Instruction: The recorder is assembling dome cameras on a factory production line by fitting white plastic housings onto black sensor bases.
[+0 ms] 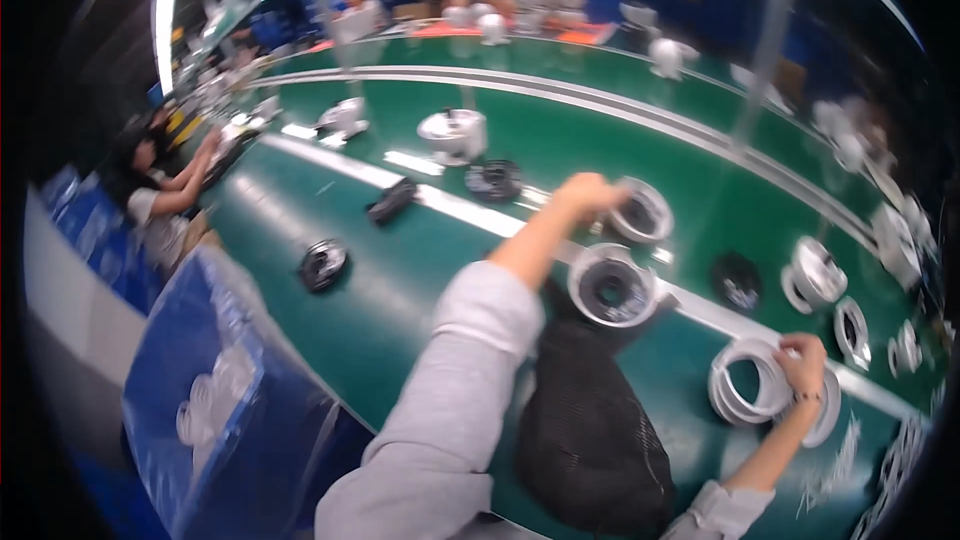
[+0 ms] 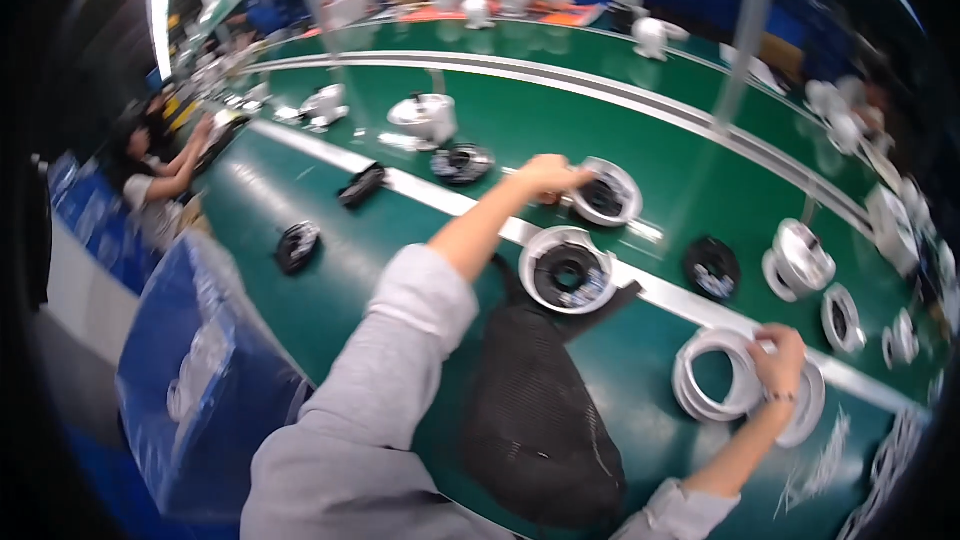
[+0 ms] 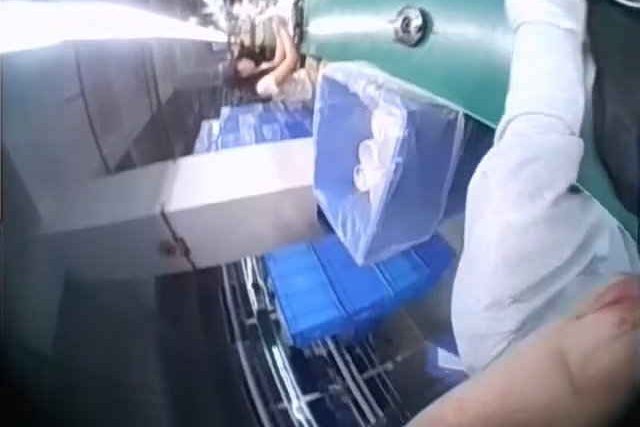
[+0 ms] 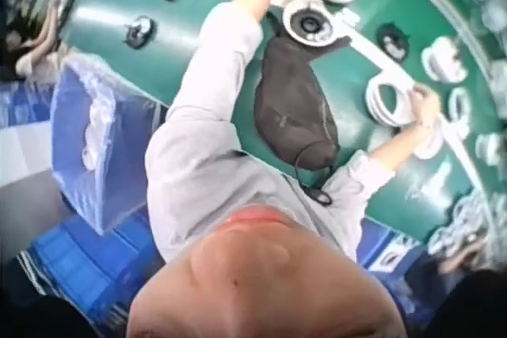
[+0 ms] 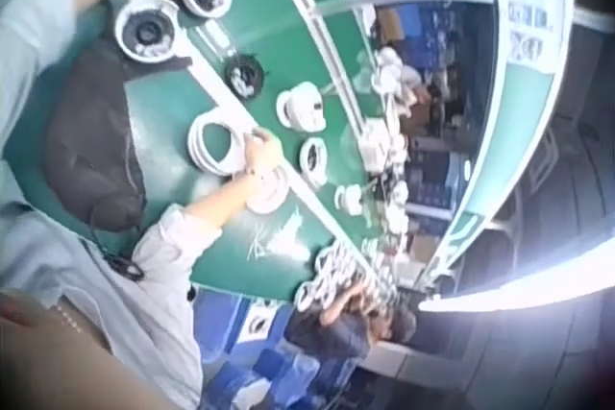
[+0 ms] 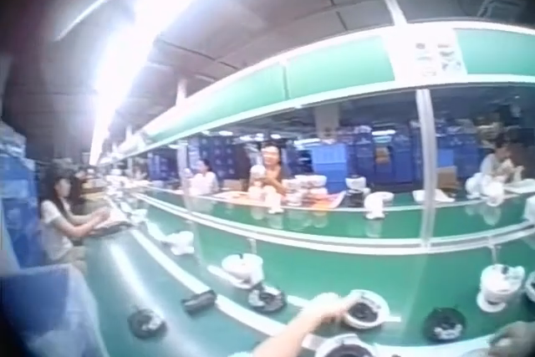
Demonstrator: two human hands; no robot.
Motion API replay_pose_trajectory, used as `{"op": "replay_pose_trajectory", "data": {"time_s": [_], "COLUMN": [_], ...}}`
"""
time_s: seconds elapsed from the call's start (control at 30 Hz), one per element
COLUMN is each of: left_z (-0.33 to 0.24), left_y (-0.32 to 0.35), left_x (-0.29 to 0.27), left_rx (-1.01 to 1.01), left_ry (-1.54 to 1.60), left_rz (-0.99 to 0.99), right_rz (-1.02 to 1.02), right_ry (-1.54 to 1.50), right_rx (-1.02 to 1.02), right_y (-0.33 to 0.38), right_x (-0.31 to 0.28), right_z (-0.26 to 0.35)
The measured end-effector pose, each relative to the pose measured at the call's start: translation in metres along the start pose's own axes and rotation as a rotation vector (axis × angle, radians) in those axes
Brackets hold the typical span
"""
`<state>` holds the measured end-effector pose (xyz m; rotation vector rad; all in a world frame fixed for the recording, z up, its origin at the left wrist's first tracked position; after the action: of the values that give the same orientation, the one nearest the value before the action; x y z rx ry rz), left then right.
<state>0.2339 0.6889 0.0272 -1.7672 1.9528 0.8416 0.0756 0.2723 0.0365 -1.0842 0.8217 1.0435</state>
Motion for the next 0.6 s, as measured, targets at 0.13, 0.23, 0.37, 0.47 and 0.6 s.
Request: {"op": "replay_pose_trajectory", "data": {"time_s": [0.13,0.23,0.37,0.47,0.6], "left_z": [-0.096,-0.138,-0.152,-0.14,-0.132], "left_y": [0.015,0.0,-0.014,-0.011,-0.015], "left_x": [0.013,0.068,0.177,0.203,0.208], "left_rx": [0.307,0.575,0.454,0.395,0.342], "left_ry": [-0.72,-0.604,-0.368,-0.291,-0.178], "left_rz": [-0.195,-0.266,0.006,0.051,0.122], "right_rz": [0.087,0.129,0.13,0.08,0.116], "right_ry": [-0.079,-0.128,-0.112,-0.181,-0.242], "right_rx": [0.036,0.014,0.06,0.04,-0.006], "right_y": [-0.006,-0.008,-0.011,-0.011,-0.015], "right_x": [0.01,0.019,0.02,0.011,0.007], "right_z": [-0.015,0.003,-0.016,-0.007,-0.004]}}
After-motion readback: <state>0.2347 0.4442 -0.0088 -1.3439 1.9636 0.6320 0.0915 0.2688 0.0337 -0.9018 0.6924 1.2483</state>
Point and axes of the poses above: each hand's wrist, its own y-axis away from the middle knuckle, its own x-axis out of the palm, z = x × y, the point moved 6 cm from there along -y, towards the middle knuckle, and after that the axes turned 14 degrees about y, right-handed, at the moved point
